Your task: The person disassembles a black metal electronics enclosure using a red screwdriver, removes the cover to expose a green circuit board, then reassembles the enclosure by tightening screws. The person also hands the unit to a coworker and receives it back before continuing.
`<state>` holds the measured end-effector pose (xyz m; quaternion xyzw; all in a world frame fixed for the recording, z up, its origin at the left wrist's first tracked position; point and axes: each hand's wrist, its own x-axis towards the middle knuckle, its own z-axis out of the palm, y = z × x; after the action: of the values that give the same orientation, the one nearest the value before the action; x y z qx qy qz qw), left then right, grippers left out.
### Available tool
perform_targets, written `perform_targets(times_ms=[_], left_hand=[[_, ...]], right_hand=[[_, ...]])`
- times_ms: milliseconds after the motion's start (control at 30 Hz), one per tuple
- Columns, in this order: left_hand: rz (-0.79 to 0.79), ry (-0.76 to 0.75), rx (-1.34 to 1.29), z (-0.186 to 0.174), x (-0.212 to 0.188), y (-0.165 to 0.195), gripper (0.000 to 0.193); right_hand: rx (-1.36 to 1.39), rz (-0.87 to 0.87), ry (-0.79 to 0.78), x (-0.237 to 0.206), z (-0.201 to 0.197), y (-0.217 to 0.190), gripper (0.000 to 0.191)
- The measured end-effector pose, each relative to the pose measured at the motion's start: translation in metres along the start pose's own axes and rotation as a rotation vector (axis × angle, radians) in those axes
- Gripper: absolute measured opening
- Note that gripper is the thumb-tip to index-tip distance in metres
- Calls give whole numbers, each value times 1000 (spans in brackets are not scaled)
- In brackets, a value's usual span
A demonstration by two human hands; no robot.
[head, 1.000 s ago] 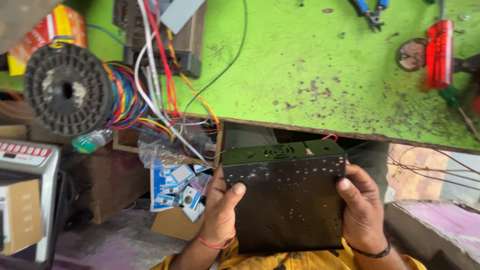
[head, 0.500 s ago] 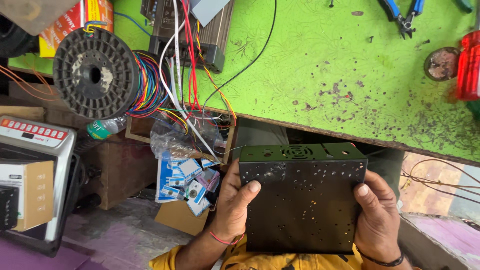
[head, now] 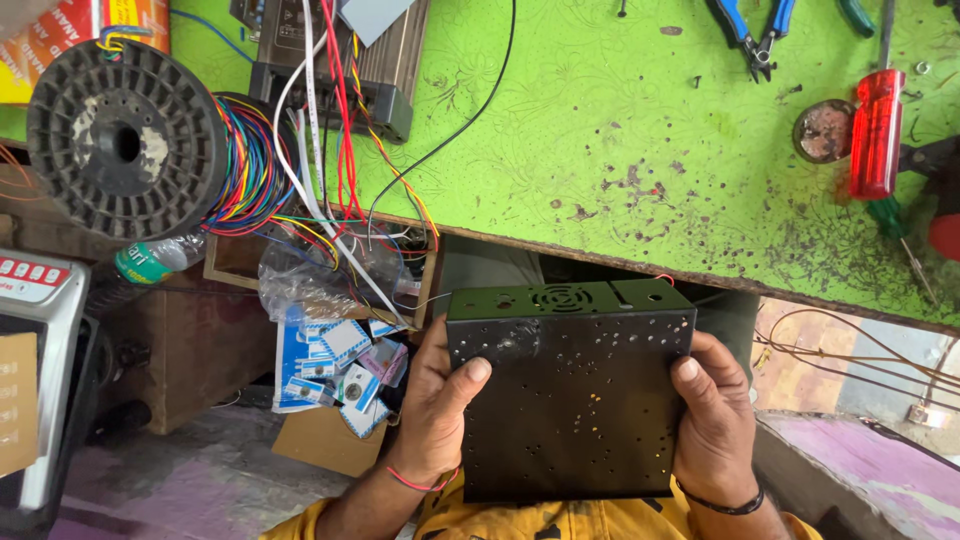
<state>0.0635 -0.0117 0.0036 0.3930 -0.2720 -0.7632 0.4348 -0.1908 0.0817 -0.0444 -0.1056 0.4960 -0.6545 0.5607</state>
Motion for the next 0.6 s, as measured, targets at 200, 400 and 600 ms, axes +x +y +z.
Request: perform_targets(times_ms=[200,400,600], left_hand=[[-1,-23,-34,2,1,0,57],[23,-25,-11,2,1,1,56],[10,-36,-53,1,0,0,57]], right_hand=[[7,-14,18,2,-4,1,24],[-2,-12,31,1,-4,2,25],[37,2,36,1,-4,3,26]])
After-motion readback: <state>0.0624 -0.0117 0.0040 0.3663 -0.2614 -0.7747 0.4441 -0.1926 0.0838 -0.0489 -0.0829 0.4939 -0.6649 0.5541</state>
